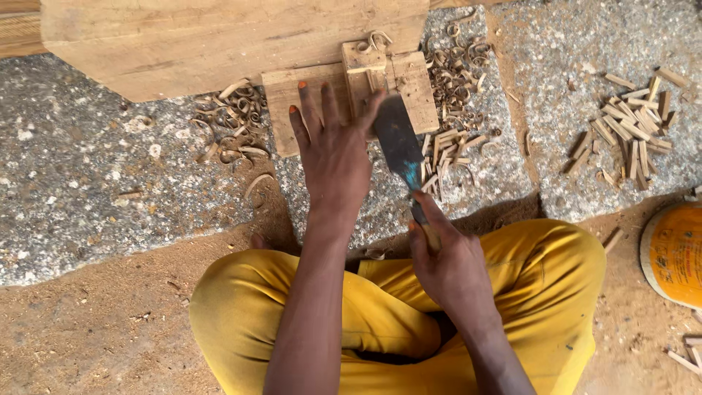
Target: The person is sitting cross-legged on the ground, using a chisel to carve a small piece of wood. They repeatedly strike the chisel with a mallet to shape the wood, creating wood shavings that accumulate around the work area.
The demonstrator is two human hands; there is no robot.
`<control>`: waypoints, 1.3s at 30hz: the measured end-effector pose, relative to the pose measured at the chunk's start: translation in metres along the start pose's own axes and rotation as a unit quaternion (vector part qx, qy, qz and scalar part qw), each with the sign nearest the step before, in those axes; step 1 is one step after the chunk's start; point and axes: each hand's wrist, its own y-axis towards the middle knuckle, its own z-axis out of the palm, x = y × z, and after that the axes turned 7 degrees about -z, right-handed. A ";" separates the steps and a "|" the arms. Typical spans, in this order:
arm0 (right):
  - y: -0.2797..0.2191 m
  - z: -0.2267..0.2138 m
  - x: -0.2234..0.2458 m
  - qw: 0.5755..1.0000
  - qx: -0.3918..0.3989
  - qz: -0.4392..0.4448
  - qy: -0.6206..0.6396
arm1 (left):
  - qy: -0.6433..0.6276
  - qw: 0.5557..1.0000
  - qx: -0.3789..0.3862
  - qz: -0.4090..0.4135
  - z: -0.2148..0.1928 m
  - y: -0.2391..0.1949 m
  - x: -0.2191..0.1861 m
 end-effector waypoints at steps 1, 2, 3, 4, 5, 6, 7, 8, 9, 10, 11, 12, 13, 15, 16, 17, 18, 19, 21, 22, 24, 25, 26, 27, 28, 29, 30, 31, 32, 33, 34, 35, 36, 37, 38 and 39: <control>0.004 0.001 0.002 0.999 -0.019 -0.037 -0.001 | 0.021 1.000 0.021 0.008 -0.004 -0.008 -0.004; 0.006 0.002 0.004 0.997 -0.037 -0.074 -0.002 | 0.043 0.998 0.042 0.017 -0.008 -0.015 -0.009; 0.012 0.002 0.007 0.999 -0.025 -0.042 0.002 | 0.030 0.998 0.053 0.008 -0.013 -0.016 -0.013; 0.016 0.002 0.010 1.000 -0.013 -0.010 0.006 | 0.017 0.998 0.063 0.000 -0.017 -0.017 -0.015; 0.019 0.002 0.014 1.000 0.002 0.023 0.010 | 0.003 0.997 0.077 -0.009 -0.019 -0.018 -0.016; 0.022 0.003 0.016 1.000 -0.001 0.026 0.013 | -0.004 0.998 0.065 -0.009 -0.019 -0.015 -0.017; 0.024 0.005 0.018 0.999 -0.002 0.029 0.014 | -0.011 0.998 0.053 -0.010 -0.018 -0.013 -0.018; 0.026 0.006 0.019 0.999 -0.003 0.032 0.016 | -0.018 0.999 0.042 -0.011 -0.016 -0.010 -0.018; 0.029 0.008 0.020 0.999 -0.004 0.034 0.021 | -0.012 0.999 0.048 -0.014 -0.015 -0.008 -0.018; 0.032 0.011 0.019 0.999 -0.006 0.036 0.026 | -0.005 0.998 0.055 -0.017 -0.014 -0.007 -0.018; 0.034 0.013 0.018 0.999 -0.009 0.037 0.030 | 0.000 0.998 0.059 -0.018 -0.013 -0.004 -0.019; 0.034 0.016 0.016 0.999 -0.022 0.018 0.025 | 0.005 0.998 0.064 -0.018 -0.012 -0.001 -0.020; 0.034 0.020 0.014 0.999 -0.037 -0.001 0.023 | 0.013 0.997 0.067 -0.018 -0.012 0.003 -0.021; 0.031 0.027 0.009 0.997 -0.065 -0.051 0.002 | 0.017 0.998 0.056 -0.009 -0.010 0.002 -0.018; 0.029 0.029 0.006 0.994 -0.078 -0.081 -0.017 | 0.014 0.999 0.041 0.000 -0.009 -0.001 -0.014; 0.030 0.030 0.004 0.988 -0.095 -0.116 -0.034 | 0.011 1.000 0.019 0.010 -0.010 0.001 -0.010; 0.029 0.029 0.002 0.995 -0.075 -0.065 0.009 | -0.043 0.999 -0.001 -0.002 -0.011 0.000 -0.007; 0.025 0.028 -0.001 0.997 -0.050 -0.011 0.052 | -0.097 0.995 -0.014 -0.013 -0.010 -0.006 -0.003; 0.013 0.024 -0.007 0.994 -0.040 0.044 0.091 | -0.135 0.990 -0.043 -0.019 -0.008 -0.006 0.004; 0.003 0.021 -0.012 0.994 -0.056 0.046 0.087 | -0.119 0.991 -0.058 -0.013 -0.005 -0.005 0.006; -0.010 0.012 -0.023 0.991 -0.061 0.073 0.093 | -0.103 0.992 -0.070 -0.005 -0.001 0.001 0.010; -0.016 0.007 -0.028 0.988 -0.053 0.105 0.105 | -0.100 0.993 -0.063 0.000 0.002 0.005 0.010; -0.021 0.005 -0.032 0.983 -0.044 0.136 0.116 | -0.098 0.994 -0.056 0.005 0.006 0.009 0.010; -0.024 0.003 -0.034 0.979 -0.036 0.168 0.110 | -0.099 0.994 -0.051 0.024 0.009 0.011 0.007; -0.028 0.000 -0.035 0.974 -0.029 0.199 0.104 | -0.099 0.993 -0.047 0.042 0.012 0.012 0.004; -0.031 -0.002 -0.036 0.968 -0.020 0.231 0.096 | -0.100 0.992 -0.041 0.059 0.016 0.013 0.000; -0.031 -0.001 -0.037 0.967 -0.031 0.232 0.105 | -0.075 0.994 -0.032 0.072 0.021 0.017 -0.003; -0.032 0.001 -0.037 0.965 -0.038 0.232 0.113 | -0.048 0.995 -0.023 0.080 0.025 0.019 -0.005; -0.032 0.002 -0.038 0.964 -0.045 0.232 0.122 | -0.022 0.996 -0.013 0.089 0.029 0.020 -0.006; -0.033 0.002 -0.039 0.963 -0.040 0.233 0.128 | -0.010 0.996 -0.019 0.086 0.031 0.020 -0.006; -0.032 0.002 -0.041 0.962 -0.035 0.234 0.135 | 0.001 0.996 -0.024 0.083 0.033 0.020 -0.006; -0.031 0.003 -0.042 0.961 -0.032 0.234 0.143 | 0.013 0.996 -0.031 0.082 0.034 0.021 -0.006; -0.031 0.004 -0.043 0.966 -0.036 0.221 0.126 | 0.001 0.997 -0.026 0.079 0.034 0.023 -0.005; -0.032 0.006 -0.043 0.971 -0.037 0.209 0.109 | -0.011 0.997 -0.018 0.075 0.034 0.022 -0.004; -0.034 0.007 -0.044 0.975 -0.039 0.197 0.093 | -0.023 0.997 -0.011 0.071 0.034 0.022 -0.003; -0.036 0.008 -0.044 0.979 -0.043 0.182 0.083 | -0.032 0.997 -0.008 0.067 0.033 0.020 -0.001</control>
